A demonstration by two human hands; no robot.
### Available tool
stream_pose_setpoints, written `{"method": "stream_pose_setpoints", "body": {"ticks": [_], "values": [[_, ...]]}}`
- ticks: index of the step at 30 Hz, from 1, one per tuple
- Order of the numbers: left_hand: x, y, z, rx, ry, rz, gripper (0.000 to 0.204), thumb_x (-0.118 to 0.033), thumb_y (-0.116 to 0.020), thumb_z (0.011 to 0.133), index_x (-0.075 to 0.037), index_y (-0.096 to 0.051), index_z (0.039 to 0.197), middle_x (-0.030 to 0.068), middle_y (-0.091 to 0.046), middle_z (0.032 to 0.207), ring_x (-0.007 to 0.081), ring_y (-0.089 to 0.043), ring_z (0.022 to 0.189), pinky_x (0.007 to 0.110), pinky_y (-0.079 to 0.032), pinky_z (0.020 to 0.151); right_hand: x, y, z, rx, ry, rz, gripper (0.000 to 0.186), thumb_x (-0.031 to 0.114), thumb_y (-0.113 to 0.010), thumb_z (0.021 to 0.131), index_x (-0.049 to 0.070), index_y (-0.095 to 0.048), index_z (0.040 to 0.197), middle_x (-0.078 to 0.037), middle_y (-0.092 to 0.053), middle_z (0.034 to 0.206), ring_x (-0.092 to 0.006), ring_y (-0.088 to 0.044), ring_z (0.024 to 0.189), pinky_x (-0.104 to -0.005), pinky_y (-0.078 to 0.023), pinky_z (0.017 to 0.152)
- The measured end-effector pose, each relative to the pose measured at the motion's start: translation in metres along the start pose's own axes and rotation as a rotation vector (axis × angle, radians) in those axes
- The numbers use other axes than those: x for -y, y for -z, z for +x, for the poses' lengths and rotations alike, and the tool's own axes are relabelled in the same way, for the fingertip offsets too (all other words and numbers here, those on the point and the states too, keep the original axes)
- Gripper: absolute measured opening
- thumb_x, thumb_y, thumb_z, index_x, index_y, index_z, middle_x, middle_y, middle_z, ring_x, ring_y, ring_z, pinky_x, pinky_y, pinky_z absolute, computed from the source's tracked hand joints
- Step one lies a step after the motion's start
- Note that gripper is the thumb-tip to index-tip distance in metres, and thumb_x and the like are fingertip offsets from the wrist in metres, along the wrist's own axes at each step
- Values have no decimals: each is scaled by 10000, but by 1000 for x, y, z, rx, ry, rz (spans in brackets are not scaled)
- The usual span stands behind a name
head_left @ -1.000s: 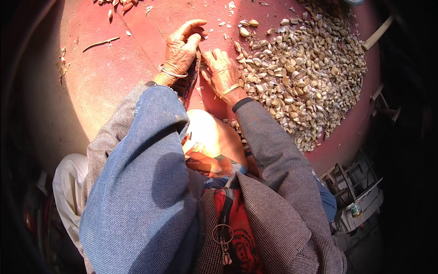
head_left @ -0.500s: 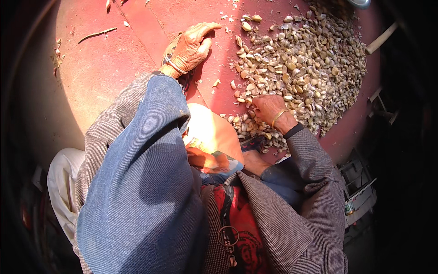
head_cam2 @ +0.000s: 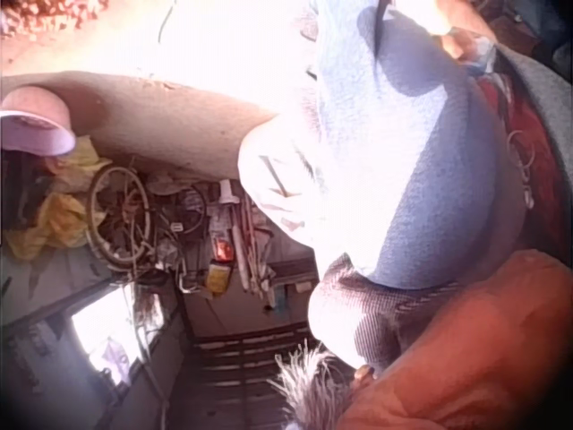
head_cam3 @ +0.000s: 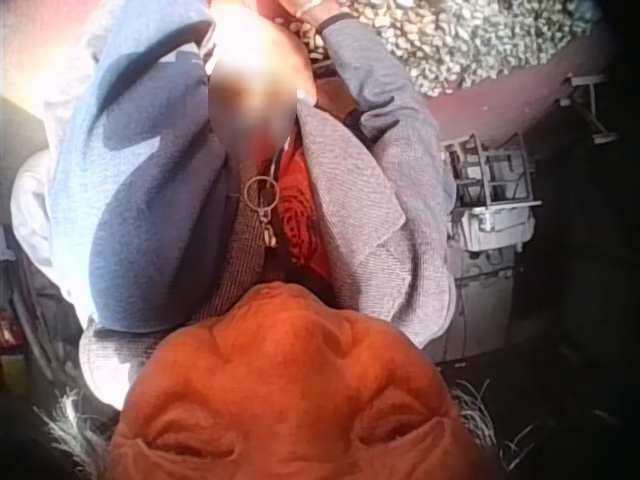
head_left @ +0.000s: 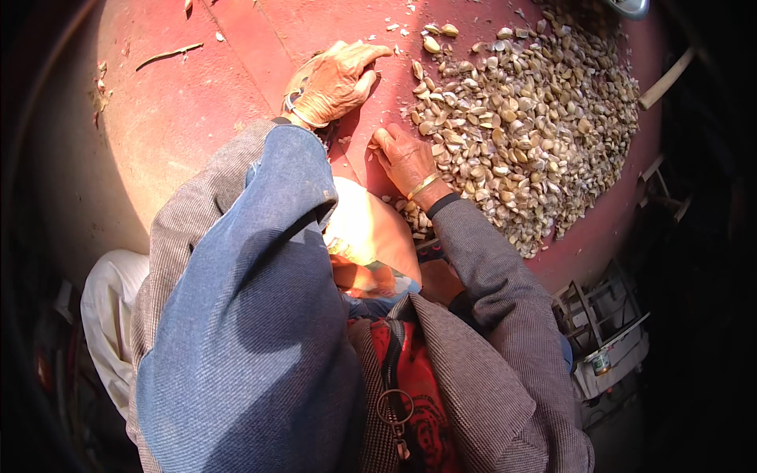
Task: The person sits on the floor and sorts a large pile of shelled nuts by hand, separating them into two distinct piles. They repeatedly pick up handfuls of nuts, inspect them, and place them into the appropriate pile.
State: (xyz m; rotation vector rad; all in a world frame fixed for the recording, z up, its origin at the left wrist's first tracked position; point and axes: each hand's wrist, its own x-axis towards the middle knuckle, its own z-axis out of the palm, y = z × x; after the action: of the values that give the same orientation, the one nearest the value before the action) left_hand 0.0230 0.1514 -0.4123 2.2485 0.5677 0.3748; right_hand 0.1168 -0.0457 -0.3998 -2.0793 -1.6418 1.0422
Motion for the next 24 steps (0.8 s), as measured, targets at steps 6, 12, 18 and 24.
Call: {"method": "stream_pose_setpoints", "body": {"ticks": [6,12,18,24], "values": [[2,-3,2,-37,9,-37,342,-54,-584,867,-112,-653,1198,132,-667,976,321,-621,908,398,-518,840,-14,4,-12,-49,-159,108,131,128,-621,936,20,-549,917,-187,-628,791,-378,-656,704,-464,-516,621],[-9,-8,-4,59,110,-358,346,1,-528,868,-72,-648,1184,131,-688,945,259,-671,875,354,-533,820,-27,25,-13,-45,-525,627,176,167,-580,999,-4,-609,974,-80,-608,688,-172,-602,600,-320,-493,555],[-15,-21,-9,572,330,-629,300,-73,-548,909,-11,-649,1185,92,-682,813,166,-652,744,303,-525,694,-41,51,-25,-56,-379,439,186,171,-585,1008,-11,-621,990,-65,-628,699,-122,-617,628,-295,-497,570],[-9,-29,-6,754,635,-969,282,-87,-561,922,7,-659,1169,50,-682,821,123,-628,725,279,-523,665,-33,80,-26,56,-168,-43,156,47,-641,885,49,-627,1040,-117,-653,954,-321,-660,852,-408,-530,715]]}}
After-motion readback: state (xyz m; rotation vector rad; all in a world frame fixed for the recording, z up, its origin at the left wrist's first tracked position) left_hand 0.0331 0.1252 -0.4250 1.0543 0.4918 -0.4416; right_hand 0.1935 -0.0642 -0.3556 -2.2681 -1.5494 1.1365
